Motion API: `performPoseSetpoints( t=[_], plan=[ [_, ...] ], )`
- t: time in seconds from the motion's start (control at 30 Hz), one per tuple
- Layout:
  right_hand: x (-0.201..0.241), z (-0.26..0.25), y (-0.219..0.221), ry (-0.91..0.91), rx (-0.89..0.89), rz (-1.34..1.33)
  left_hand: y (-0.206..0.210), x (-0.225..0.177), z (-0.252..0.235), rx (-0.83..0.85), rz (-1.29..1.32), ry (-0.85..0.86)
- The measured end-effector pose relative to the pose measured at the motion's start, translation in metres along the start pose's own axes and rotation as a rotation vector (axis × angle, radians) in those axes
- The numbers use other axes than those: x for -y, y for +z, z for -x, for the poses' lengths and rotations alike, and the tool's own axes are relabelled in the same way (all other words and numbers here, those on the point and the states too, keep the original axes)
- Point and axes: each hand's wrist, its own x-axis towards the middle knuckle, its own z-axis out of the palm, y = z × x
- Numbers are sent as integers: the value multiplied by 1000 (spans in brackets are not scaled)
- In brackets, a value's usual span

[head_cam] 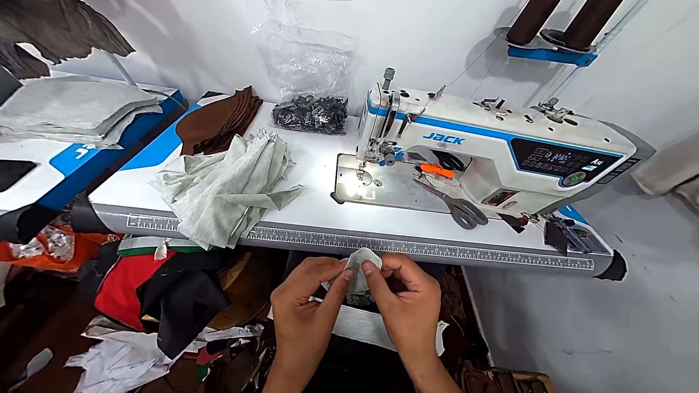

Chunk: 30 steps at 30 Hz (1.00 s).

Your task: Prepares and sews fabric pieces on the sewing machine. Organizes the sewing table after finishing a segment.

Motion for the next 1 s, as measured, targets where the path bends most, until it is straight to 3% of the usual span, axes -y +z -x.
performPoseSetpoints(
  t=[0.2, 0.63, 0.9, 1.0],
  plan=[
    [5, 3, -1, -18, 19, 44, 3, 0, 1, 16, -71, 75],
    [9, 0, -5, 61, 155, -13, 3, 1, 2, 51, -62, 46],
    [30, -8, -27, 343, 438, -246, 1, 5, 3, 43, -275, 154],
    [40, -16, -33, 400, 520, -223, 1, 5, 3, 39, -260, 144]
  ],
)
